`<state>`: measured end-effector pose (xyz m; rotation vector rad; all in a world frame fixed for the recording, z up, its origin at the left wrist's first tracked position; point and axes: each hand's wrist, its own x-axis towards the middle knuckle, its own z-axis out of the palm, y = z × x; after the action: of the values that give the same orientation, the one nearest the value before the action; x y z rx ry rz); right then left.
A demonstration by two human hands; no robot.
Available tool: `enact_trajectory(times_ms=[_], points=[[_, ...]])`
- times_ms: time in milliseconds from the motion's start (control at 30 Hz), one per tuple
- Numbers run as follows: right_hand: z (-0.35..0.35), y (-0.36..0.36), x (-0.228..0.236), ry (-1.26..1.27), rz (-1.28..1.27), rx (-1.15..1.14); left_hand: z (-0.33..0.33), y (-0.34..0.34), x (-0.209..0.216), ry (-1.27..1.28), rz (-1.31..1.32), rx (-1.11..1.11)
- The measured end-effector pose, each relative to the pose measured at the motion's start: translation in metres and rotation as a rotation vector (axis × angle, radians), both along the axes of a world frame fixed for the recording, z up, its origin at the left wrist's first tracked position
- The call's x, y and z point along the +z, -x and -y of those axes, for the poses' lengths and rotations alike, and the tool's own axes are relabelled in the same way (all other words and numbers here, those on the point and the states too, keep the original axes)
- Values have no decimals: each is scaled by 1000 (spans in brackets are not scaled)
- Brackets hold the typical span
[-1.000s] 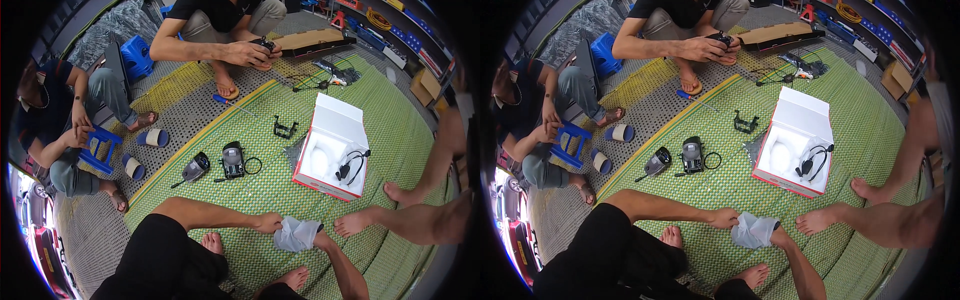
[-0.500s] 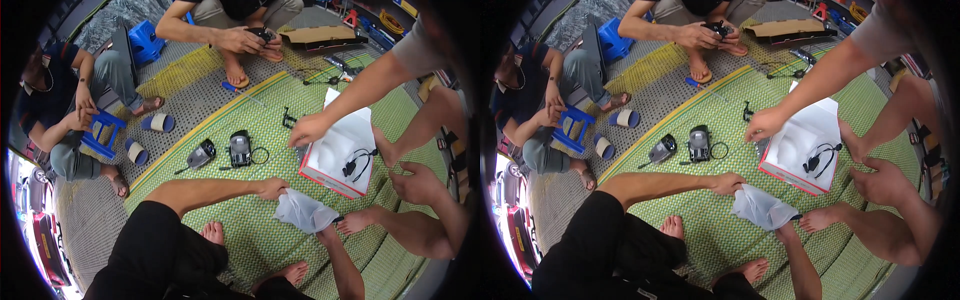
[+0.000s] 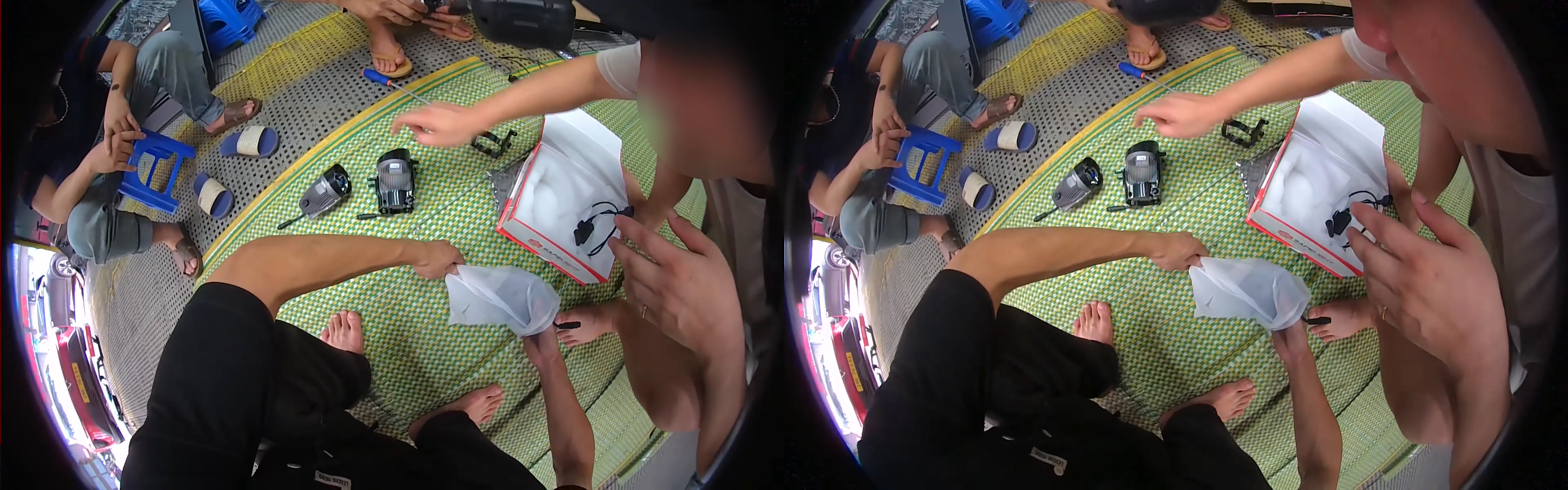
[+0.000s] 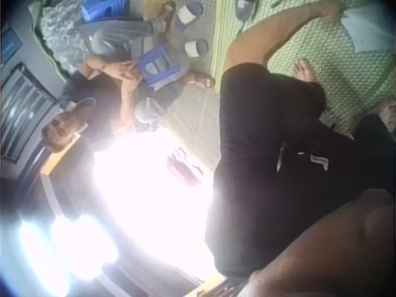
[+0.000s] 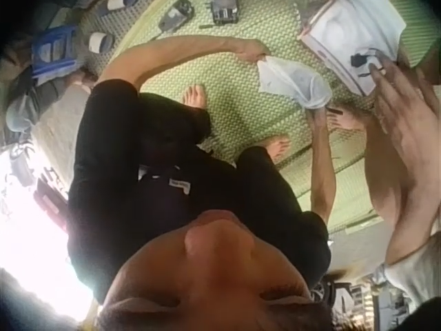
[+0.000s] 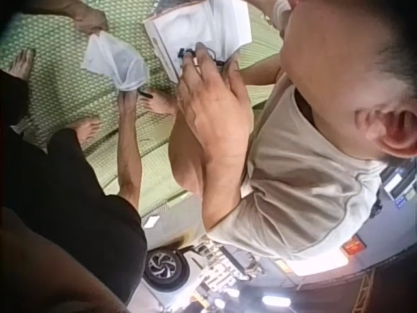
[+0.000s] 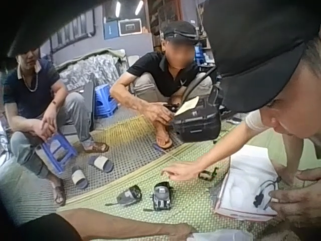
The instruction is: Assembling or inspecting automotive light fixtures on a floor mat.
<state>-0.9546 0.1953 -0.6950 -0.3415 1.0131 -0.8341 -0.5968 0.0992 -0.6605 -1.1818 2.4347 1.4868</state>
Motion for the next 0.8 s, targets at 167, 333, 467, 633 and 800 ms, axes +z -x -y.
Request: enact_trajectory(times_ms=[167,333,467,633,800], points=[[8,5,4,122,-145,5,1,-12,-9,-97,213,-203],[14,11,19,40,-163,57,-26,-35,-18,-136,309,-264],[19,6,26,14,-156,160,-40,-38,-18,-106,399,-402],[20,5,36,14,-117,170,-33,-38,-12,-19,713,-709],[20,-3,38,-7,-32,121,-33,-38,-13,6,695,-732]])
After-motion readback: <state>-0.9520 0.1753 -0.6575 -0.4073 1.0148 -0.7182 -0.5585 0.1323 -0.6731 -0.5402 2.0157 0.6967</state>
